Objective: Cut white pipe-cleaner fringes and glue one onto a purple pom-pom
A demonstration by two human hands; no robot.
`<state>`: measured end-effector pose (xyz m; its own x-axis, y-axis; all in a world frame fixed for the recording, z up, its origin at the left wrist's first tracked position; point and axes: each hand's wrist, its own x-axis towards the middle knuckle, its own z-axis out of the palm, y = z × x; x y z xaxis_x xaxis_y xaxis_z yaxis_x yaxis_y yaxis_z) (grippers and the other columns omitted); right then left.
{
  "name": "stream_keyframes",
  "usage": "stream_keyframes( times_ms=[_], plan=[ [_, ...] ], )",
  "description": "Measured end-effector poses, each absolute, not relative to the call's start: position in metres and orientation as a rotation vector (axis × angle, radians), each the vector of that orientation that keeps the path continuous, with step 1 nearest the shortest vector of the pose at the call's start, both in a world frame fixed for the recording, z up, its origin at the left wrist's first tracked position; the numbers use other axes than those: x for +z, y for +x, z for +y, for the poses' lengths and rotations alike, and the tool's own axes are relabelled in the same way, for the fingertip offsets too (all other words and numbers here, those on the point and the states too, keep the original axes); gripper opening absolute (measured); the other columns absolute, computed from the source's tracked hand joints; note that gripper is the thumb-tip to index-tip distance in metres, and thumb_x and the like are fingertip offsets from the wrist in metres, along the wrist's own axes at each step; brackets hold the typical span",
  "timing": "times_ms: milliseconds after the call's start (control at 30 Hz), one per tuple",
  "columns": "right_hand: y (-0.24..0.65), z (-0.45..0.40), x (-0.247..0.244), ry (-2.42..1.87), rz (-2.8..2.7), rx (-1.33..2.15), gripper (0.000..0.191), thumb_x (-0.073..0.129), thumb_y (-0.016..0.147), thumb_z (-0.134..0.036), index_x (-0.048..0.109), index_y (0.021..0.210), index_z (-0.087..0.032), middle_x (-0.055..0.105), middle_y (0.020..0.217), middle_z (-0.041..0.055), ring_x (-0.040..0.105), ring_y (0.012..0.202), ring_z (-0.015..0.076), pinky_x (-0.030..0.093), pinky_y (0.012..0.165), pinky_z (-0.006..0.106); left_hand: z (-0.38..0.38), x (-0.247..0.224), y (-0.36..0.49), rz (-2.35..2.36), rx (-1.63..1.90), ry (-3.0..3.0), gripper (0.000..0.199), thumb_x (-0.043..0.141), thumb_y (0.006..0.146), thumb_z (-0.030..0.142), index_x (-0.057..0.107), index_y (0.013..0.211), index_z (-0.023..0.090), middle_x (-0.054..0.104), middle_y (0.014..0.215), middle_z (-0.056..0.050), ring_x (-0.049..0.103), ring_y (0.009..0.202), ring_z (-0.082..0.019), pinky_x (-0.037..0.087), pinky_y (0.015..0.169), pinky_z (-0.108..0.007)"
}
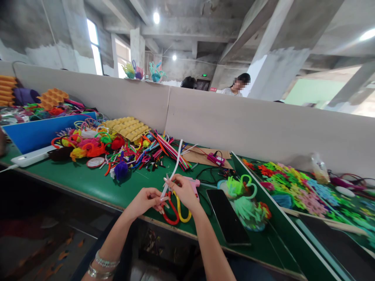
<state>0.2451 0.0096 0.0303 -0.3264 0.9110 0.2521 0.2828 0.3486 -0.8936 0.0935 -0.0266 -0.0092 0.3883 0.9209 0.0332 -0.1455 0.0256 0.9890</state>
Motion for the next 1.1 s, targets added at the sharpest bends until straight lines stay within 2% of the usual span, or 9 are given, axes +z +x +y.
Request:
stream_keyframes(
  times_ms=[167, 333, 433, 533, 600, 700, 767, 900, 1100],
  plan=[
    [0.24, 0.005, 0.032, -1.031, -1.813, 1.002, 0.03, 0.053, 0.069, -0.046, 0.053, 0.066, -0.017, 0.053, 0.064, -0.0016, 0.047, 0.057, 0.0088, 0.039, 0.052, 0.022, -0.027, -0.007, 0.087, 0.787, 0.994, 1.279, 0.039, 0.062, 0.063, 0.044, 0.061, 0.079, 0.008, 0.066, 0.065, -0.006, 0.059, 0.05, -0.012, 0.048, 0.053, -0.024],
    [0.236, 0.002, 0.028, -1.024, -1.936, 0.978, 0.03, 0.049, 0.072, -0.047, 0.051, 0.064, -0.017, 0.049, 0.061, -0.0023, 0.046, 0.056, 0.0089, 0.039, 0.052, 0.021, -0.025, -0.009, 0.08, 0.727, 1.012, 1.302, 0.04, 0.058, 0.066, 0.043, 0.062, 0.087, 0.009, 0.067, 0.073, -0.006, 0.061, 0.062, -0.014, 0.048, 0.063, -0.027],
    [0.235, 0.001, 0.028, -1.021, -2.023, 0.906, 0.028, 0.045, 0.076, -0.045, 0.055, 0.075, -0.019, 0.052, 0.069, -0.0008, 0.048, 0.059, 0.0095, 0.041, 0.052, 0.022, -0.023, -0.011, 0.08, 0.714, 1.009, 1.233, 0.039, 0.061, 0.064, 0.041, 0.062, 0.086, 0.009, 0.067, 0.065, -0.005, 0.062, 0.061, -0.016, 0.049, 0.064, -0.03],
    [0.239, 0.001, 0.031, -1.042, -1.985, 0.542, 0.036, 0.043, 0.079, -0.039, 0.047, 0.111, -0.022, 0.054, 0.091, 0.0034, 0.052, 0.067, 0.011, 0.044, 0.06, 0.025, -0.022, -0.011, 0.081, 0.762, 1.069, 1.18, 0.038, 0.062, 0.063, 0.041, 0.062, 0.083, 0.009, 0.066, 0.064, -0.005, 0.062, 0.058, -0.016, 0.049, 0.058, -0.028],
    [0.244, -0.001, 0.036, -1.045, -1.977, 0.109, 0.043, 0.044, 0.08, -0.032, 0.037, 0.122, -0.025, 0.052, 0.106, 0.0063, 0.053, 0.082, 0.0141, 0.043, 0.074, 0.03, -0.022, -0.009, 0.08, 0.816, 1.121, 1.174, 0.039, 0.063, 0.062, 0.042, 0.061, 0.082, 0.009, 0.066, 0.065, -0.005, 0.062, 0.056, -0.015, 0.048, 0.055, -0.026],
    [0.248, -0.006, 0.045, -0.977, -2.164, -0.477, 0.04, 0.043, 0.081, -0.021, 0.042, 0.12, -0.032, 0.048, 0.119, 0.003, 0.044, 0.106, 0.0172, 0.032, 0.093, 0.035, -0.024, -0.006, 0.079, 0.862, 1.163, 1.206, 0.039, 0.063, 0.061, 0.043, 0.061, 0.08, 0.009, 0.066, 0.066, -0.004, 0.061, 0.056, -0.015, 0.049, 0.056, -0.026],
    [0.247, -0.01, 0.05, -0.914, -2.29, -0.666, 0.041, 0.043, 0.082, -0.02, 0.041, 0.12, -0.034, 0.044, 0.125, -0.0004, 0.038, 0.114, 0.0167, 0.026, 0.098, 0.035, -0.025, -0.004, 0.079, 0.857, 1.161, 1.23, 0.038, 0.063, 0.061, 0.043, 0.061, 0.079, 0.01, 0.066, 0.066, -0.004, 0.062, 0.058, -0.015, 0.049, 0.057, -0.027],
    [0.243, -0.014, 0.052, -0.83, -2.374, -0.823, 0.037, 0.045, 0.081, -0.022, 0.045, 0.117, -0.031, 0.04, 0.13, -0.0027, 0.028, 0.122, 0.0159, 0.023, 0.101, 0.035, -0.028, -0.002, 0.081, 0.801, 1.129, 1.254, 0.036, 0.061, 0.064, 0.042, 0.062, 0.08, 0.01, 0.066, 0.065, -0.005, 0.062, 0.058, -0.016, 0.049, 0.062, -0.03],
    [0.248, -0.013, 0.05, -0.773, -2.361, -0.849, 0.026, 0.045, 0.081, -0.019, 0.054, 0.105, -0.025, 0.051, 0.119, -0.0031, 0.031, 0.12, 0.0156, 0.022, 0.101, 0.037, -0.03, 0.0, 0.083, 0.824, 1.124, 1.258, 0.032, 0.062, 0.063, 0.04, 0.064, 0.076, 0.011, 0.067, 0.065, -0.005, 0.062, 0.057, -0.017, 0.049, 0.06, -0.028]
  ],
)
